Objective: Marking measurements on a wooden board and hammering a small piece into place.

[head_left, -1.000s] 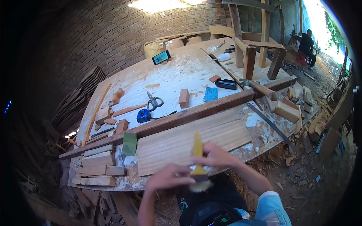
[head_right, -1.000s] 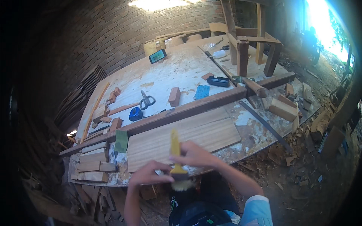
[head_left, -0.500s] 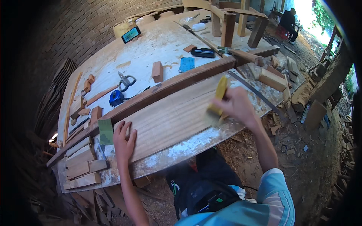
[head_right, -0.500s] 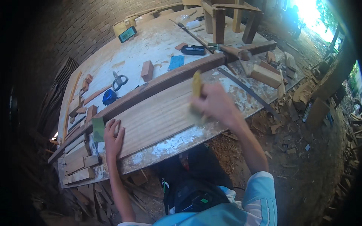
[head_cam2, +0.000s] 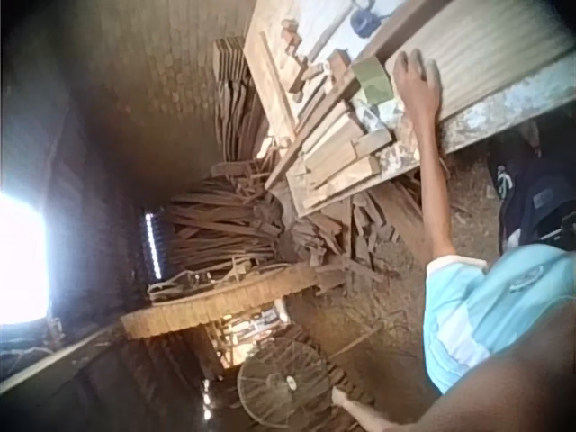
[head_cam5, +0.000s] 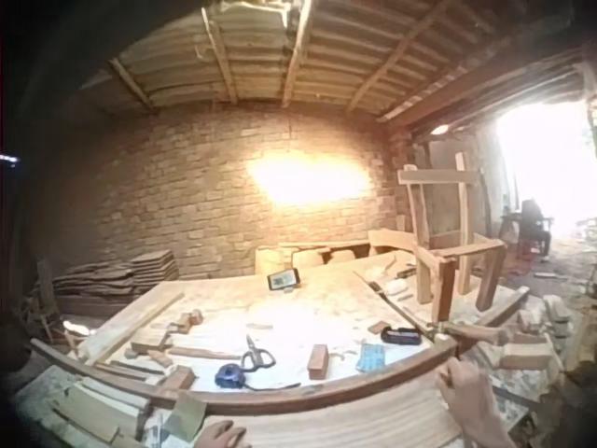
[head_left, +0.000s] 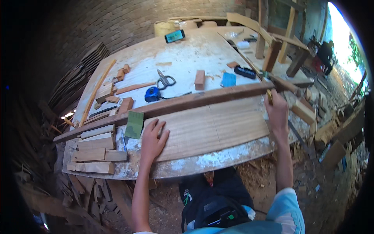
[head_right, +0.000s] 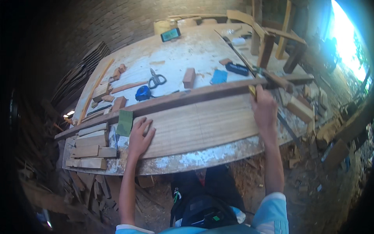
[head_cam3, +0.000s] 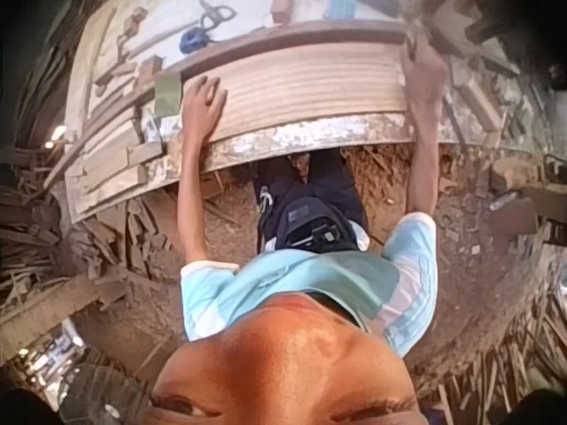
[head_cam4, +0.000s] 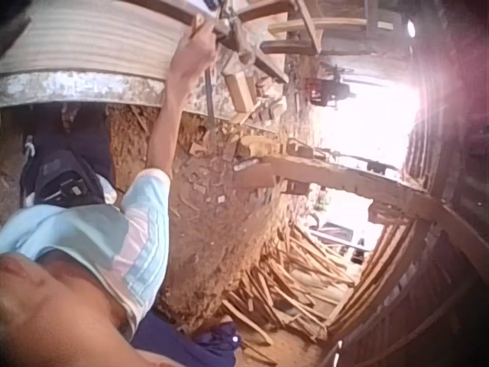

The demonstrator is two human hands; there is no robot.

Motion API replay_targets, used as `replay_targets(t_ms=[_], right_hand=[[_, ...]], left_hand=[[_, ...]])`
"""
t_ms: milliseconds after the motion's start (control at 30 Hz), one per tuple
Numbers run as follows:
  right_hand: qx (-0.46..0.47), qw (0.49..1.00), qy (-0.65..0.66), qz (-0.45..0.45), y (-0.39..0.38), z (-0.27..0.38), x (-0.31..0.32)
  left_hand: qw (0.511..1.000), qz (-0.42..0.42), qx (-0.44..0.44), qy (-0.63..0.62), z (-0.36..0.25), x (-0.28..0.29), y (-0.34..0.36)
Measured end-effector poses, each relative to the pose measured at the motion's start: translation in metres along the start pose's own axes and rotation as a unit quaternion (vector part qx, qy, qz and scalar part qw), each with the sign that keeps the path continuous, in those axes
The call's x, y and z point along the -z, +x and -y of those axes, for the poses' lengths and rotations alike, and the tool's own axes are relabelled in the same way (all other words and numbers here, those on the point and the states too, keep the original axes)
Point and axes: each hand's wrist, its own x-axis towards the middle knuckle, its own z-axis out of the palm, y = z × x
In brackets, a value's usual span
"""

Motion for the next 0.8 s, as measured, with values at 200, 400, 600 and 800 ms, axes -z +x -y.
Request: replay_targets(t_ms=[200,400,600,800], right_hand=[[-0.125,0.873,0.371,0.292,-0.037,0.066,-0.014],[0.075,0.996,0.043,-0.017,0.02,0.024,-0.051],[0.089,0.782,0.54,0.298,-0.055,0.177,-0.035],[-0.109,0.82,0.474,0.301,-0.039,0.081,-0.061]], left_hand=[[1.0,0.001,0.017,-0.003,0.015,-0.001,-0.002],[1.0,-0.004,0.013,-0.011,0.008,0.0,0.004],[0.999,0.004,0.022,-0.024,0.01,-0.008,0.005],[0.993,-0.008,0.035,-0.109,0.027,0.008,-0.009]])
